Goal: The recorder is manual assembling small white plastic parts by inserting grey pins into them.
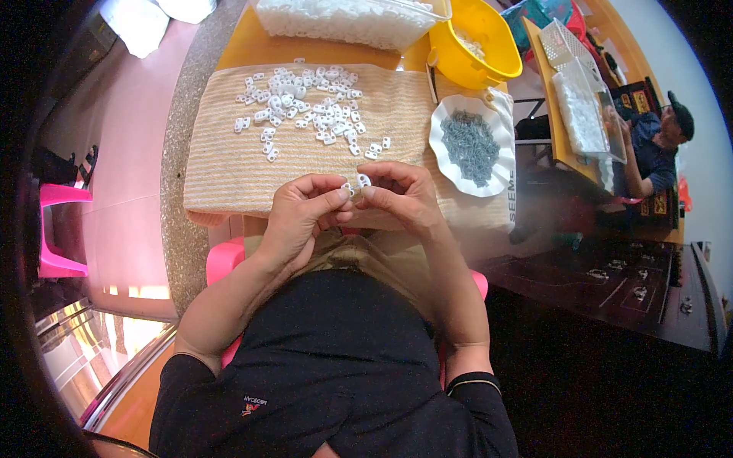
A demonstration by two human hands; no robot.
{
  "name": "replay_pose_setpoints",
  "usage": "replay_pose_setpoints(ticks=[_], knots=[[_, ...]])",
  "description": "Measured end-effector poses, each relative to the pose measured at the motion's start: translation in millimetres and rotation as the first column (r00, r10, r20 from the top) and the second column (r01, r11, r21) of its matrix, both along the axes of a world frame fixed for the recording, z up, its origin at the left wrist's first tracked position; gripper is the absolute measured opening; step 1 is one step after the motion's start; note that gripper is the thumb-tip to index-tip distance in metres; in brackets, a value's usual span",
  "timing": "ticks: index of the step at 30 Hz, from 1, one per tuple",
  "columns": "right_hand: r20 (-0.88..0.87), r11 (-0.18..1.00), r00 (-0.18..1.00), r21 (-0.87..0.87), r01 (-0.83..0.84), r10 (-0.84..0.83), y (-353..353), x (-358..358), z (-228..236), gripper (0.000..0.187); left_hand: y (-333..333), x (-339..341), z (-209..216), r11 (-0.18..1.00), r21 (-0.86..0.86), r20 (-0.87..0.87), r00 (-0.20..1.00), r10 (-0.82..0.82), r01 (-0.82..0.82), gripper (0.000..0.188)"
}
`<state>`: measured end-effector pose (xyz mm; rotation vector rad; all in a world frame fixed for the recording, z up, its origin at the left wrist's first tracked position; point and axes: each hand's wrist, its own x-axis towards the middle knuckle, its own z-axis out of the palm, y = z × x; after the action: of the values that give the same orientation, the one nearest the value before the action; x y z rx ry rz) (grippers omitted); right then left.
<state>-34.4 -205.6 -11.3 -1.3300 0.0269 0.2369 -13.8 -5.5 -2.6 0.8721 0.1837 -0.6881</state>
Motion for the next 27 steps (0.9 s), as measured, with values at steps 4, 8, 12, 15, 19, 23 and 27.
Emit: replay_pose_setpoints(ticks=[4,8,12,15,19,23,27], knots=[[0.003,1.000,1.000,-0.007,-0.015,0.015,1.1,-0.6,2.9,0.031,0.1,0.2,0.1,1.000,-0.001,0.018,1.000,-0.008,0.008,0.015],[0.017,1.000,1.000,-0.017,-0.024,0.024,2.2,-0.6,3.0,0.030,-1.9,-0.2,-1.2,1.000,-0.017,0.030,0.999,0.014,-0.014,0.014],[0.014,0.999,0.999,-0.040,-0.033,0.034,0.5,-0.7,1.6,0.030,-0.7,0.1,-1.2,1.000,-0.009,0.034,0.999,-0.016,0.016,0.014],[0.021,0.995,0.998,-0.072,-0.063,0.065,1.3,-1.3,2.3,0.030,-0.8,-0.7,-2.6,1.000,-0.005,0.028,0.999,-0.017,0.017,0.014],[0.014,0.995,0.998,-0.079,-0.068,0.069,4.0,-2.0,6.3,0.032,-1.8,-1.4,-3.9,1.000,-0.011,0.018,1.000,-0.017,0.018,0.013],[-0.001,0.996,0.997,-0.038,-0.074,0.074,4.8,-1.7,6.6,0.032,-1.0,-2.0,-3.4,0.999,0.026,0.016,1.000,-0.020,0.019,0.013],[0.006,0.996,0.997,-0.051,-0.075,0.076,3.5,-2.2,6.8,0.032,-2.3,-2.1,-4.4,1.000,0.007,0.024,0.999,-0.021,0.020,0.014]])
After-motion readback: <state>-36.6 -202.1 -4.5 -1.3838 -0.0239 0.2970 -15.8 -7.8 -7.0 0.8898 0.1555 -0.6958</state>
